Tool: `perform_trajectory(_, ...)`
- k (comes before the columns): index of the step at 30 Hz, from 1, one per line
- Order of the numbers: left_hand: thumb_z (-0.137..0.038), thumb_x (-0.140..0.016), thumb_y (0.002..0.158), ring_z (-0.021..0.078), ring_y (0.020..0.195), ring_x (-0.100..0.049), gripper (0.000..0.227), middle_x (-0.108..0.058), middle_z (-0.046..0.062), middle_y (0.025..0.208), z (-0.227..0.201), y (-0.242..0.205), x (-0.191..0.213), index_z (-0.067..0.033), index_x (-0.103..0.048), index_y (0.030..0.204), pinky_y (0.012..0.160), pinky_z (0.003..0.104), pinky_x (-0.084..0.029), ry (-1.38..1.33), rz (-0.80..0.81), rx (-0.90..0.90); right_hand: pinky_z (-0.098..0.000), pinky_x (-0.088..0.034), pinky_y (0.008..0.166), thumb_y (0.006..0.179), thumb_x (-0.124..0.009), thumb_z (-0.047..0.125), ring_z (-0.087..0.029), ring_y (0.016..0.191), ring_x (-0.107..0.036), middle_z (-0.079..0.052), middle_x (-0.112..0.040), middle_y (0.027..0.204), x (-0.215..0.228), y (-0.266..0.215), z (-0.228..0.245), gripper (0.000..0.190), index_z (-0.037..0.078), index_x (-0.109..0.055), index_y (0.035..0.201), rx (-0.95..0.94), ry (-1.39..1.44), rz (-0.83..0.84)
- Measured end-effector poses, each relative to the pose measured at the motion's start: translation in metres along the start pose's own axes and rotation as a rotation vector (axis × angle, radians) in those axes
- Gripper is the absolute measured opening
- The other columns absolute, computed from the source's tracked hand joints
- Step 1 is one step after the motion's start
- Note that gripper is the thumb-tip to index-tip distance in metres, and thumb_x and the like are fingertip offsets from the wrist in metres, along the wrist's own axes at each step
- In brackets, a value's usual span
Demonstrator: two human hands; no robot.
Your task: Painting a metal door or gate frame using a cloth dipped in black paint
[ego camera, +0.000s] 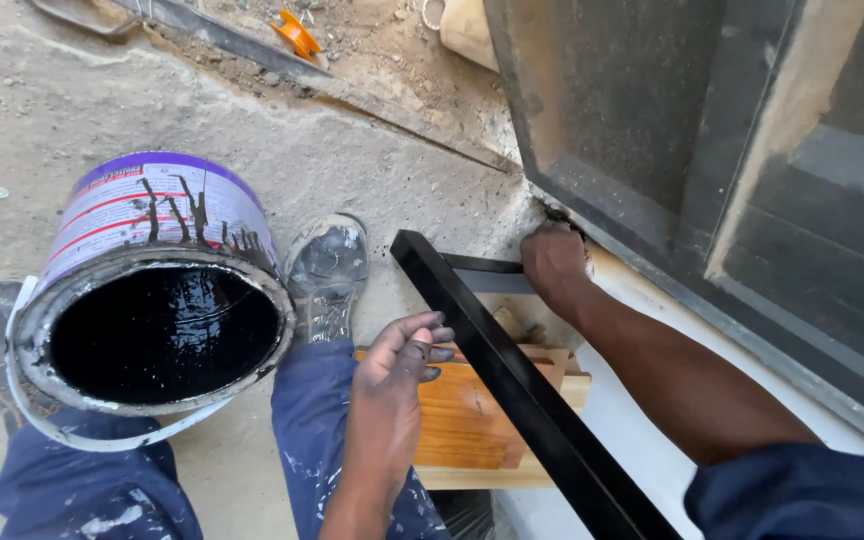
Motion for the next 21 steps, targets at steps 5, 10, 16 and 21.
perform_trajectory(5,-0.011,-0.055,0.097,0.0182,0.093,-0.066,0.036,-0.075,0.015,0.111,0.006,0.008,0.005,0.0013,-0.07,0.128,0.085,0.031,-0.048,-0.143,-0.024,0.003,-0.0445,-0.047,0.091,0.072,-0.053,0.006,-0.035,0.105,-0.064,-0.013,-0.073,0.115,-0.01,-0.026,-0.039,0.04,0.005,-0.078,0.102,-0.215,0.76,0.156)
perform_trajectory(10,-0.01,-0.055,0.097,0.0169,0.09,-0.065,0.034,-0.075,0.015,0.108,0.01,0.008,0.006,0.0017,-0.071,0.126,0.083,0.029,-0.047,-0.181,-0.037,0.014,-0.0335,-0.053,0.081,0.091,-0.064,0.013,-0.018,0.082,-0.068,-0.005,-0.078,0.104,-0.028,-0.001,-0.006,0.025,0.01,-0.077,0.112,-0.359,1.02,0.409)
perform_trajectory(16,-0.012,-0.054,0.098,0.0176,0.091,-0.066,0.033,-0.075,0.014,0.107,0.014,0.011,0.01,0.0003,-0.071,0.124,0.085,0.03,-0.048,-0.161,-0.039,-0.006,-0.0294,-0.045,0.059,0.086,-0.071,0.009,-0.014,0.064,-0.059,-0.004,-0.076,0.095,0.045,0.029,0.042,0.024,0.009,-0.079,0.109,-0.294,1.156,0.478)
perform_trajectory(21,-0.009,-0.054,0.098,0.0161,0.087,-0.063,0.031,-0.074,0.014,0.105,0.004,0.005,0.009,0.0019,-0.072,0.122,0.08,0.029,-0.048,-0.192,-0.035,-0.057,-0.0361,-0.057,0.08,0.081,-0.062,-0.004,-0.023,0.083,-0.074,-0.01,-0.079,0.107,0.05,0.018,0.037,0.032,0.005,-0.079,0.106,-0.106,0.879,0.434)
Point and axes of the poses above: each hand's wrist, its own y-axis towards the middle knuckle, its own x-axis out of the back of the hand, z = x × y, the point moved 9 cm from there along y, towards the middle knuckle
